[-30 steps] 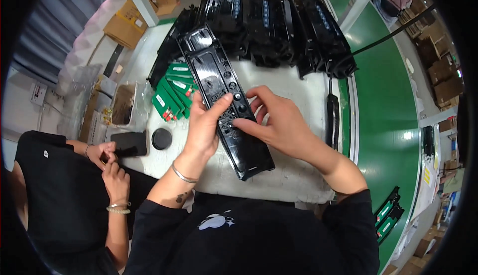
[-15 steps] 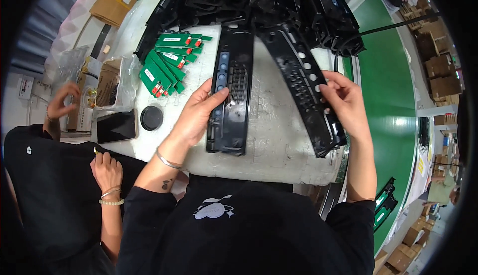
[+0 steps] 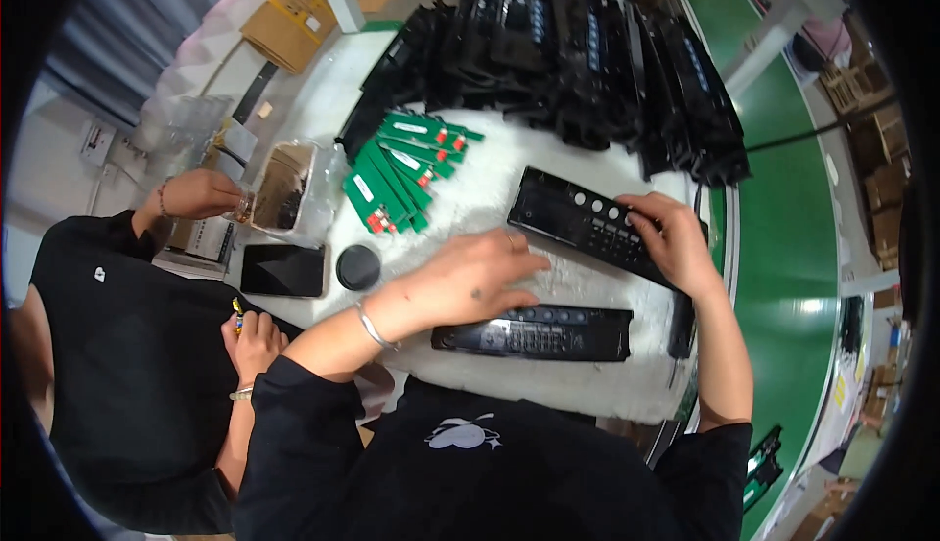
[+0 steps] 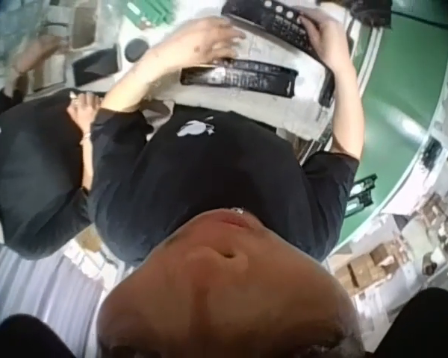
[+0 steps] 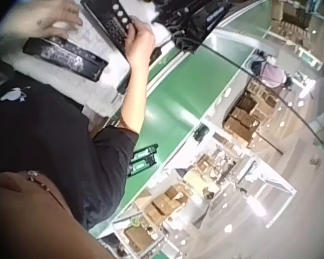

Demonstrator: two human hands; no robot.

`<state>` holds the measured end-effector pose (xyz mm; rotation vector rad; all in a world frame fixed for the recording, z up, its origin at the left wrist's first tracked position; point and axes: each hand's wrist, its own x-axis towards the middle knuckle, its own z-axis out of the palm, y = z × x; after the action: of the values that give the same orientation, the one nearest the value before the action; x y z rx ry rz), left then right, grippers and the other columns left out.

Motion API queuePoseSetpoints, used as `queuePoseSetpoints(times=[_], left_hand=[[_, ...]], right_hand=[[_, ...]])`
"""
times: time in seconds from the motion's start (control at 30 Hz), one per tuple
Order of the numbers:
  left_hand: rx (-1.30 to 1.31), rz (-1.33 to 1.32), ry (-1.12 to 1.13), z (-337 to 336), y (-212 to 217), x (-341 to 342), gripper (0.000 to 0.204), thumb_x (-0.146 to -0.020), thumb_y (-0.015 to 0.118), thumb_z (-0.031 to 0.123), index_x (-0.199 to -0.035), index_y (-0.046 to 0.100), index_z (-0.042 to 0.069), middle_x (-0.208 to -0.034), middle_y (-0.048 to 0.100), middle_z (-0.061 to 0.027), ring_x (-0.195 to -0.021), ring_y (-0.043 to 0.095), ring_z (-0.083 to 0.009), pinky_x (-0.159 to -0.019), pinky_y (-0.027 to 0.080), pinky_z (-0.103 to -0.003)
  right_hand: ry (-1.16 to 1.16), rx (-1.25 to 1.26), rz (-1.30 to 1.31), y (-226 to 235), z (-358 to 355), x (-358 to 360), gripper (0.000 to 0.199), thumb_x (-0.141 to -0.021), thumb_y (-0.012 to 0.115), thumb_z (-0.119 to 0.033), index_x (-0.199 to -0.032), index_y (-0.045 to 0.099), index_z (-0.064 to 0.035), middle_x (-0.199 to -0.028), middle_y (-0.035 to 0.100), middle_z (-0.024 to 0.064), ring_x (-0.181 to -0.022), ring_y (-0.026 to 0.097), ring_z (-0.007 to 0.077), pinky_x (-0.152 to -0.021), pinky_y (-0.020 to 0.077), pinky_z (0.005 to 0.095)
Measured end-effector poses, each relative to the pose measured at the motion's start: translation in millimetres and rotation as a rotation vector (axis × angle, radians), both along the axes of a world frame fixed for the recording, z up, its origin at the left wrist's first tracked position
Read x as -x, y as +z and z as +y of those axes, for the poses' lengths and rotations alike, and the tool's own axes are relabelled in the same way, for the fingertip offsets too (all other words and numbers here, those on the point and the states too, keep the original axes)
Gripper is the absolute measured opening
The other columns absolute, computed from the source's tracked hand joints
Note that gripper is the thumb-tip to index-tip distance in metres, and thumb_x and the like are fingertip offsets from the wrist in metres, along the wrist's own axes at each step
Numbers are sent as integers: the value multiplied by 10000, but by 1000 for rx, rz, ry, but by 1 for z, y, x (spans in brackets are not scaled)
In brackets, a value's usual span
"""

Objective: Assemble toner cartridge components by attaching circuit boards and driving screws using an electric screwdriver.

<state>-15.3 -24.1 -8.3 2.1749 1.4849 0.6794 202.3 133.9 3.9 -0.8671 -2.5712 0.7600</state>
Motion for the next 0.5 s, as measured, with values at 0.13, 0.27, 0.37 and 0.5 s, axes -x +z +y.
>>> queuePoseSetpoints(times=[0.13, 0.27, 0.37, 0.5], left_hand=[[-80, -225, 385, 42, 22, 80, 196, -766, 613, 191, -880, 629, 33, -678, 614, -102, -578, 585, -168, -545, 461, -274], [123, 182, 933, 72, 19, 196, 636, -655, 705, 389, -1103, 474, 1, -1040, 565, -225, -1006, 538, -306, -832, 428, -371], [565, -18, 927, 84, 11, 222, 1010, -519, 774, 440, -1282, 284, -4, -1182, 478, -254, -1123, 460, -337, -930, 372, -337], [435, 76, 926, 93, -7, 241, 1029, -479, 781, 376, -1283, 273, -16, -1231, 445, -238, -1145, 440, -331, -944, 367, -335]], right_hand=[[-6, -69, -4, -19, 13, 7, 185, -794, 530, -11, -968, 590, 7, -809, 583, 151, -759, 556, 296, -687, 431, 337], [-80, -311, -7, -28, 20, 9, 239, -757, 565, -13, -996, 573, 0, -924, 567, 159, -906, 513, 320, -798, 409, 362], [-115, -289, -1, -28, 10, 5, 474, -708, 647, -75, -1155, 494, -38, -1092, 522, 159, -1037, 469, 316, -890, 381, 362], [-99, -313, -122, -39, 9, 2, 606, -670, 706, -165, -1201, 450, -25, -1125, 502, 144, -1059, 456, 296, -908, 348, 369]])
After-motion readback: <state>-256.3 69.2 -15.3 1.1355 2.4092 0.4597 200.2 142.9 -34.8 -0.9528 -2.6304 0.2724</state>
